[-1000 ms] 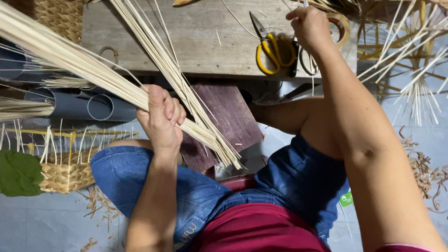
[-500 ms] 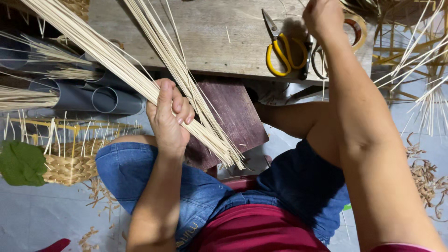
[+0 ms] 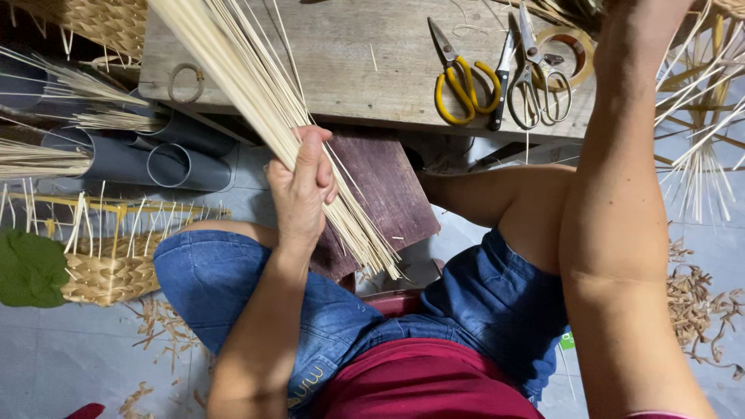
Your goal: The person sits and sorts through a bundle of thin bamboo sticks, pulling out individual sticks and aligning them into a neat bundle on their lap. They then tie the aligned bundle with a thin strip and use scissors to trim the ends of the sticks.
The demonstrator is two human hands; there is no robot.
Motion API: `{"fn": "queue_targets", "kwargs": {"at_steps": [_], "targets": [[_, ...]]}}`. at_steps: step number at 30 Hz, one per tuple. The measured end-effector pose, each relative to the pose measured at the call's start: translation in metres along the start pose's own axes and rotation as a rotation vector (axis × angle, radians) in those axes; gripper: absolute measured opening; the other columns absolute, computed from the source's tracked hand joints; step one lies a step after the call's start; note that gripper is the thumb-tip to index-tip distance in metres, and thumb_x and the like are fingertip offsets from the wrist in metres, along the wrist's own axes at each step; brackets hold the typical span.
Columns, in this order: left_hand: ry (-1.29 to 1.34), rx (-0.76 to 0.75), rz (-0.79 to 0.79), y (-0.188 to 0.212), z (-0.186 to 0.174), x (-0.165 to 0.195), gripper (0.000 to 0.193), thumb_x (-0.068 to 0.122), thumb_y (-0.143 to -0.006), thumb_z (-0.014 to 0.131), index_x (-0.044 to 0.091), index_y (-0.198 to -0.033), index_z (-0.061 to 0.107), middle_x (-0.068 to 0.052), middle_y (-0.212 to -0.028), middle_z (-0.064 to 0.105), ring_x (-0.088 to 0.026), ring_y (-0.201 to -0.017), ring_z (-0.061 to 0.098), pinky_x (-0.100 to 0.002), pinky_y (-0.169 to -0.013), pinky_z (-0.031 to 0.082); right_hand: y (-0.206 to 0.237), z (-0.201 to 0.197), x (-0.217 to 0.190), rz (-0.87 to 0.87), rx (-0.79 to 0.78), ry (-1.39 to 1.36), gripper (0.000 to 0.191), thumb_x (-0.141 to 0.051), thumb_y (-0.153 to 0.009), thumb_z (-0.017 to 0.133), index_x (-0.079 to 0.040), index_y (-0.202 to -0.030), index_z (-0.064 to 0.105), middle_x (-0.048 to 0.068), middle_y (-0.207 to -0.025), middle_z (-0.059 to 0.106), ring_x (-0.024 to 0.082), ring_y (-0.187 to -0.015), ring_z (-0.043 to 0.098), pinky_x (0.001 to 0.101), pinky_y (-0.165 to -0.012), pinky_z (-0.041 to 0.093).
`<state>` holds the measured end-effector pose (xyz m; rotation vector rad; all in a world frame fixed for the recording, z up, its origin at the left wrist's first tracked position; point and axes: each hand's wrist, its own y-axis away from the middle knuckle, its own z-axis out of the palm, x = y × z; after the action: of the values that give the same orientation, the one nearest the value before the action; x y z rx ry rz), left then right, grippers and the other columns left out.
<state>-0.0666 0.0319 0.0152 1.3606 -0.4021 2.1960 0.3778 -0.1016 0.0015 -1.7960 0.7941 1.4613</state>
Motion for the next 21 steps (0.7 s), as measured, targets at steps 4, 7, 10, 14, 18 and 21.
{"fn": "queue_targets", "kwargs": {"at_steps": [4,7,10,14,18,21], "targets": [[0.019,0.006,-0.076,-0.006,0.005,-0.009,0.026,0.022,-0.107,0.061,-0.001,-0.116,0.062,0.001,-0.069,0.051,-0.004,-0.046,0.039,-0.022,-0.04,0.032,0.041,0.056,-0.027,0.041,-0.365,0.055,0.017,-0.001,-0.105,0.052,-0.003,-0.117,0.064,0.009,-0.094,0.073,0.015,-0.083,0.072,0.0287,-0.075,0.061],[0.0,0.032,-0.097,-0.013,0.006,-0.017,0.031,0.022,-0.105,0.061,0.001,-0.127,0.062,0.001,-0.076,0.055,-0.002,-0.047,0.038,-0.021,-0.042,0.033,0.088,0.109,-0.042,0.154,-0.768,0.143,0.016,-0.001,-0.101,0.053,-0.003,-0.114,0.062,0.009,-0.087,0.074,0.015,-0.074,0.068,0.0287,-0.065,0.055],[-0.005,0.077,-0.128,-0.019,0.006,-0.028,0.035,0.023,-0.103,0.062,0.007,-0.134,0.061,0.001,-0.074,0.053,-0.001,-0.045,0.038,-0.021,-0.04,0.033,0.129,0.144,-0.053,0.349,-1.03,0.114,0.012,-0.007,-0.099,0.055,-0.007,-0.109,0.062,0.008,-0.082,0.073,0.014,-0.071,0.07,0.029,-0.063,0.058],[-0.011,0.086,-0.154,-0.02,0.002,-0.043,0.029,0.023,-0.106,0.063,0.0,-0.122,0.064,0.0,-0.074,0.055,-0.004,-0.047,0.04,-0.022,-0.04,0.033,0.153,0.155,-0.056,0.165,-1.346,0.345,0.016,-0.01,-0.098,0.055,-0.007,-0.108,0.066,0.005,-0.081,0.077,0.011,-0.074,0.072,0.0257,-0.068,0.059],[-0.073,0.098,-0.107,-0.019,0.008,-0.057,0.026,0.022,-0.105,0.064,-0.002,-0.113,0.066,-0.003,-0.072,0.061,-0.005,-0.046,0.042,-0.023,-0.039,0.033,0.155,0.16,-0.044,0.067,-1.276,-0.042,0.018,-0.014,-0.105,0.06,-0.002,-0.118,0.066,0.002,-0.097,0.074,0.009,-0.09,0.068,0.0255,-0.082,0.056],[-0.142,0.063,-0.034,-0.02,0.012,-0.061,0.025,0.022,-0.103,0.062,0.003,-0.116,0.067,0.0,-0.072,0.062,-0.003,-0.048,0.044,-0.021,-0.04,0.033,0.152,0.166,-0.038,0.357,-1.059,-0.053,0.02,-0.016,-0.105,0.058,-0.002,-0.115,0.07,-0.001,-0.085,0.071,0.007,-0.075,0.062,0.0247,-0.068,0.051]]}}
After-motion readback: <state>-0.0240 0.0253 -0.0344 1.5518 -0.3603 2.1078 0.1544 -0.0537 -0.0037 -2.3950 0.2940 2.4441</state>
